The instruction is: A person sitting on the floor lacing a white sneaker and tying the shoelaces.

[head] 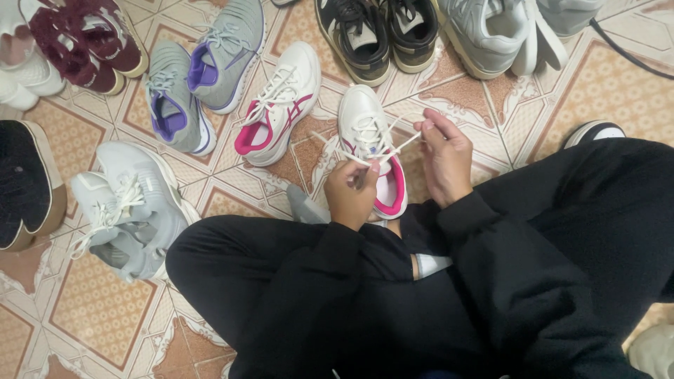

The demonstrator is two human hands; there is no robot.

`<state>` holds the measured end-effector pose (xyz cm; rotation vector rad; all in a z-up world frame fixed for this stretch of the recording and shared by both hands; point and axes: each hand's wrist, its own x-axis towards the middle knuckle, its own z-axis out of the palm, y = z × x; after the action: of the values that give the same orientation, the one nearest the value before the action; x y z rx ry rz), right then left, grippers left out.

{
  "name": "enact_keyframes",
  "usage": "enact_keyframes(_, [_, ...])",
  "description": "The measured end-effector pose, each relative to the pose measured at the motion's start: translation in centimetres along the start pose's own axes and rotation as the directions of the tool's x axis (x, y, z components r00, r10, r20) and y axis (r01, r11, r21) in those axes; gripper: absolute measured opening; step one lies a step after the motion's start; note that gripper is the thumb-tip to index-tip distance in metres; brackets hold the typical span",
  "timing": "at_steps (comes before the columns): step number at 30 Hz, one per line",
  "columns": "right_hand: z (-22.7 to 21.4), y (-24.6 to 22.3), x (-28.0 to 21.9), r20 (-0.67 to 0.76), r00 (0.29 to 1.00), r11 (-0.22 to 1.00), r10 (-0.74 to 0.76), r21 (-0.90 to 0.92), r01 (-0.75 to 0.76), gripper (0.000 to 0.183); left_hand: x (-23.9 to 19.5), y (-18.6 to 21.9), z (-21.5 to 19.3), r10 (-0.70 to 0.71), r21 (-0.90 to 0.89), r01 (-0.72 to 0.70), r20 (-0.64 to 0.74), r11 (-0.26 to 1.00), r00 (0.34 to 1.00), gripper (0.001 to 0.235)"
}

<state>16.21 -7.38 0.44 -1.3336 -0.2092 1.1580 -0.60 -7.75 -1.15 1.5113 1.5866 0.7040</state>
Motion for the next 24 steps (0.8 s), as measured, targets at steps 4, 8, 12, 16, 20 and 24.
enact_keyframes(4, [-0.9, 1.4, 1.4, -0.14, 0.981, 0.988, -0.135, -0.096, 0.122, 0.032, 0.3, -2.6, 0.6, -0.047, 0.011, 0.049, -0.141, 0.999, 0.989, 0.013])
enact_keyframes(8, [-1.6, 2.3, 2.0, -0.186, 0.968, 0.966, -0.167, -0.226, 0.123, 0.03, 0.6, -4.4, 0.5, -0.178, 0.017, 0.185, -0.198, 0.983, 0.964, 0.01])
enact_keyframes(12, [-2.7, 4.1, 2.9, -0.22, 0.969, 0.949, -0.114, -0.314, 0.04, 0.027, 1.1, -6.6, 0.9, -0.248, 0.061, 0.267, -0.22, 0.962, 0.943, 0.012])
enact_keyframes(16, [-4.1, 5.2, 3.5, -0.068, 0.973, 0.695, -0.219, -0.711, 0.107, 0.022, 1.1, -6.1, 0.3, -0.455, 0.036, 0.457, -0.049, 0.889, 0.889, 0.028])
enact_keyframes(20, [-3.7, 2.6, 1.6, 0.246, 0.96, 0.166, -0.133, -0.95, 0.266, 0.022, 0.4, -2.7, -1.7, -0.436, 0.283, 0.417, 0.004, 0.864, 0.9, 0.042])
enact_keyframes(24, [-2.7, -1.3, -0.5, 0.441, 0.885, 0.011, -0.151, -0.894, 0.447, 0.028, -0.3, 1.3, -3.0, -0.202, 0.371, 0.176, 0.031, 0.912, 0.979, 0.028])
